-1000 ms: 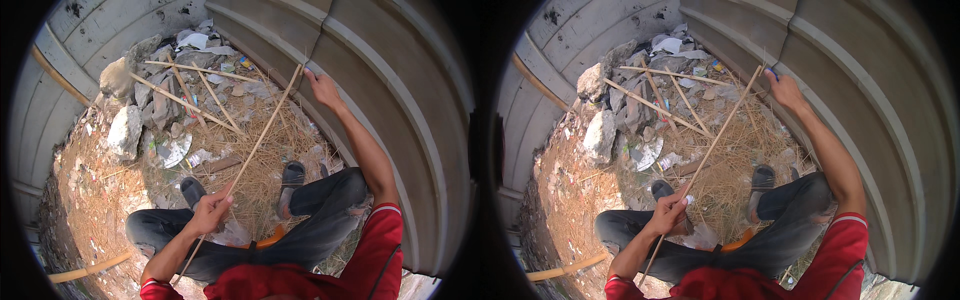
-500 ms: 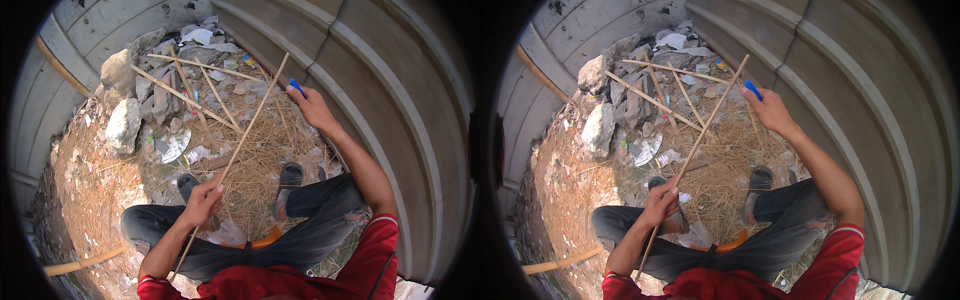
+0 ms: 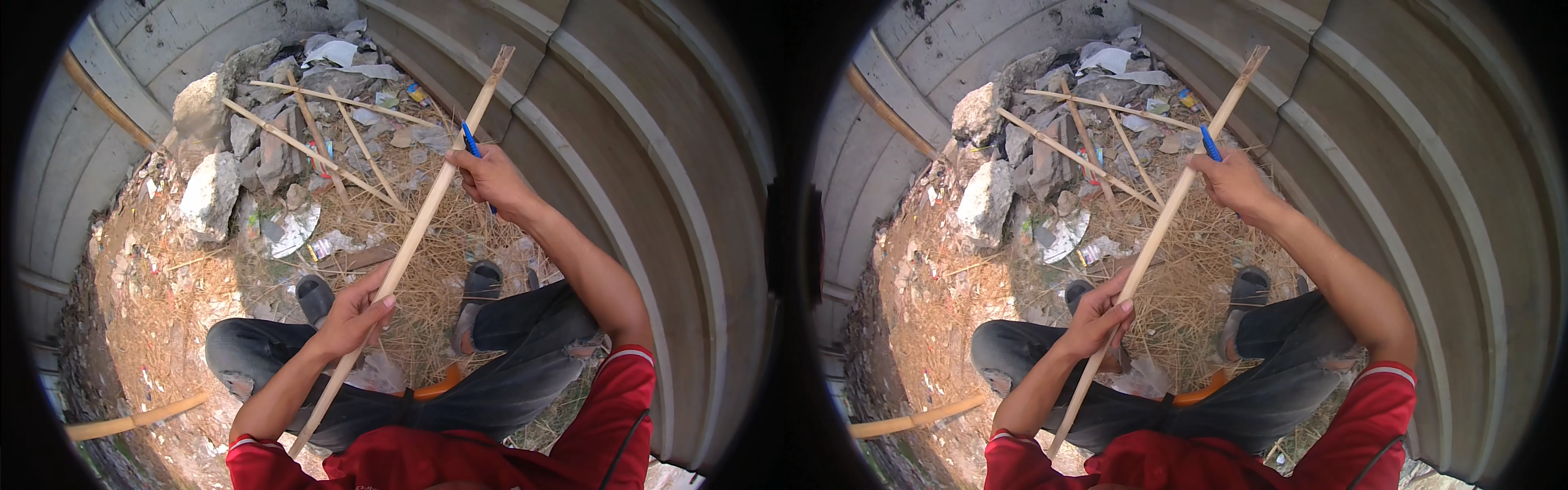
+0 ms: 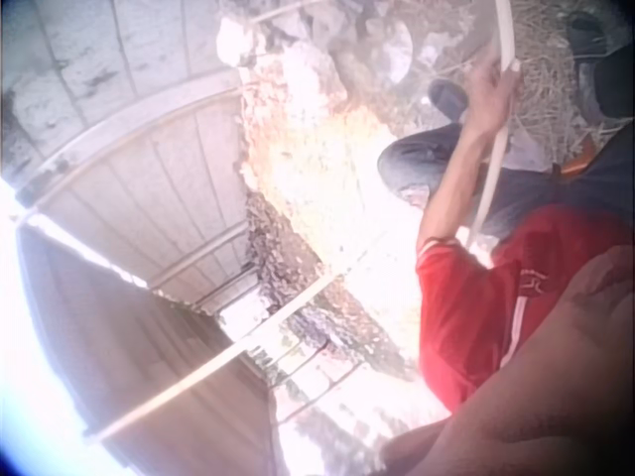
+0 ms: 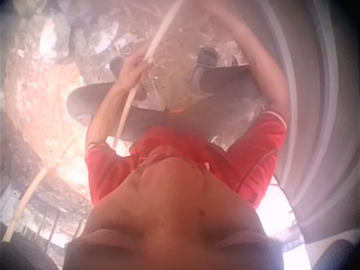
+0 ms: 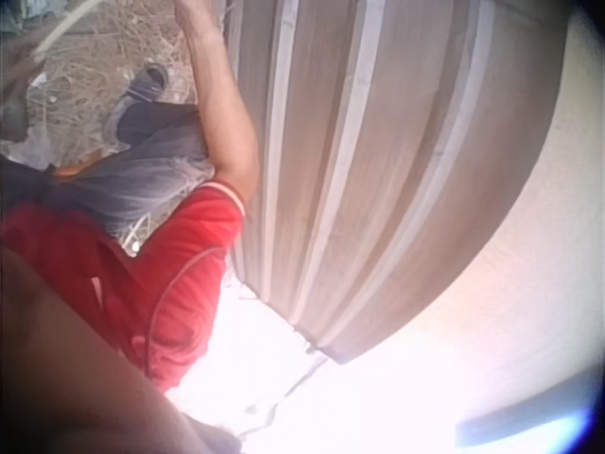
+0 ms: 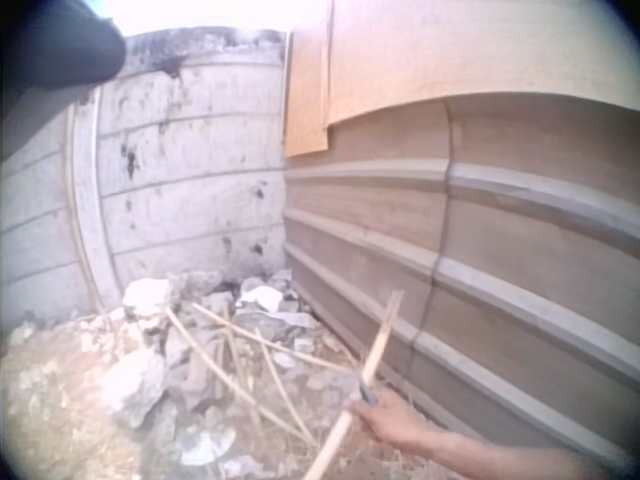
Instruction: The person sits on the ground and uses a machete to shave the surface of a long bamboo stick. They then switch to a blue utility knife to continue shaving and smoothing the bamboo stick.
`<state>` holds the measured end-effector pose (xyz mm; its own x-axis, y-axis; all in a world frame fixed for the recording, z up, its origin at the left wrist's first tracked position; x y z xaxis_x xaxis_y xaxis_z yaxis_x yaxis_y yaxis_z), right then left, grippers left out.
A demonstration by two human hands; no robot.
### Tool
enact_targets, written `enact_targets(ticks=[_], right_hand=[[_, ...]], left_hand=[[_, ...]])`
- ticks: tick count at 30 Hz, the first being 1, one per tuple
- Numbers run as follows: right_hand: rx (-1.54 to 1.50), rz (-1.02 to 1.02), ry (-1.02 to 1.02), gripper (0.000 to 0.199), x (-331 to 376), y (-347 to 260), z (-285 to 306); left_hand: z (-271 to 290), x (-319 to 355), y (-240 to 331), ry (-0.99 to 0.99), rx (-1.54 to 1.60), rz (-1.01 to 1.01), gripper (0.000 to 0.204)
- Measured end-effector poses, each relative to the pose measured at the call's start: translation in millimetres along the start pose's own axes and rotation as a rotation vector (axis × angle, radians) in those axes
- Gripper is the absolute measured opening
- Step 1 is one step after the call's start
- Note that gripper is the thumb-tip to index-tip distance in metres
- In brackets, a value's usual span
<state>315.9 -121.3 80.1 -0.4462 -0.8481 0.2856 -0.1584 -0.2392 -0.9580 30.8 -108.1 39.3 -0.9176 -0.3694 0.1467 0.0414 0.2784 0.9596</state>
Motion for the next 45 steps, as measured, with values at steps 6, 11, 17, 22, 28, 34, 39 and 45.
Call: enact_targets(ticks=[6,11,17,22,28,34,39,45], right_hand=[[0.575,0.256,0.172,0.046,16,-22,23],[0.926,0.259,-0.118,0.055,56,-19,-38],[1.072,0.171,-0.363,0.053,90,9,-102],[1.006,0.071,-0.111,0.055,38,-3,-59],[1.025,0.185,-0.35,0.059,68,15,-76],[1.003,0.335,-0.221,0.066,35,32,-71],[0.868,0.146,0.261,0.071,-22,-23,67],[0.957,0.236,-0.203,0.062,50,9,-57]], left_hand=[[8,5,-7,-0.034,-0.016,-0.046,0.05],[15,3,2,0.097,0.091,-0.043,0.046],[18,-3,-1,0.089,0.161,-0.019,0.045],[17,7,-3,0.121,0.093,-0.011,0.046],[18,5,-11,0.121,0.042,-0.055,0.047],[26,6,-1,0.171,0.044,-0.029,0.046],[25,19,-18,0.105,-0.298,-0.067,0.048],[30,0,-9,0.227,-0.374,-0.153,0.046]])
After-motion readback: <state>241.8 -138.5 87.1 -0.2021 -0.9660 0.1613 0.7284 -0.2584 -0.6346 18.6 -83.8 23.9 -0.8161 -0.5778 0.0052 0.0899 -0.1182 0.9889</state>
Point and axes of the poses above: each hand's wrist, its own x-axis away from the middle knuckle, its own z-axis out of the back of the hand, y = z × x, the point moved 6 cm from there along -x, towards the middle knuckle, and after that the axes turned 5 degrees about -z, right-handed, at the moved point
